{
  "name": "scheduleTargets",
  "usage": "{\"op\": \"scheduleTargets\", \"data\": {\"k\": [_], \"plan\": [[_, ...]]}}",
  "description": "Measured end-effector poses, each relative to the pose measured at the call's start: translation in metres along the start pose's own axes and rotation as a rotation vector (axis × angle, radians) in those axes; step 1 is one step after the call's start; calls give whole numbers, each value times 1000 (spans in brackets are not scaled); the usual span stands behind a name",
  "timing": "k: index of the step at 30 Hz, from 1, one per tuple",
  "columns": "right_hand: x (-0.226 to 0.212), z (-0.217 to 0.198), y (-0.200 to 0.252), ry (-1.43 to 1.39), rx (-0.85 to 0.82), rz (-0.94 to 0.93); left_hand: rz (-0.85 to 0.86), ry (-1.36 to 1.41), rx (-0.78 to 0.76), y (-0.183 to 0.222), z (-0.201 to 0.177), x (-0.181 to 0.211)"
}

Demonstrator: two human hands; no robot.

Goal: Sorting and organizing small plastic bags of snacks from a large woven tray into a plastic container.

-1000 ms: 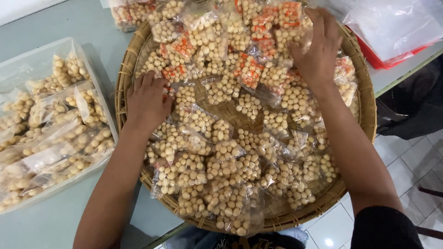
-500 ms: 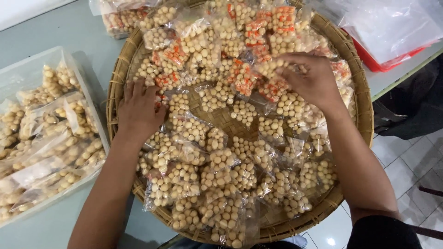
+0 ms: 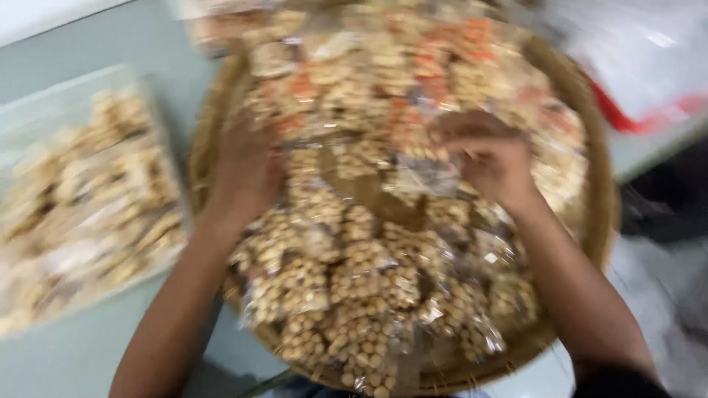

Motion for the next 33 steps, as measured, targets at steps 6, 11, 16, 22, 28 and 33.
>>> {"op": "scheduleTargets", "data": {"k": [6, 11, 16, 22, 28, 33], "plan": [[-20, 42, 19, -128, -95, 123, 314, 592, 304, 30, -47, 76], [-23, 66, 37, -83, -190, 75, 474, 534, -306, 46, -58, 89], [-21, 71, 45, -263, -205, 217, 296, 447, -354, 39, -56, 89], [-1, 49, 24, -129, -367, 2, 209, 511, -227, 32, -72, 57], [29, 23, 20, -98, -209, 250, 74, 638, 293, 23, -113, -11], [51, 19, 22, -197, -93, 353, -52, 293, 756, 35, -135, -93]]}}
Point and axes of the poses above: each hand's wrist, its own y-axis away from the middle knuckle, its own z-axis out of the palm, x = y × z, the point moved 1 cm from there along -y, towards the middle knuckle, and after that the axes turned 8 degrees about -y, right-handed, at the moved point
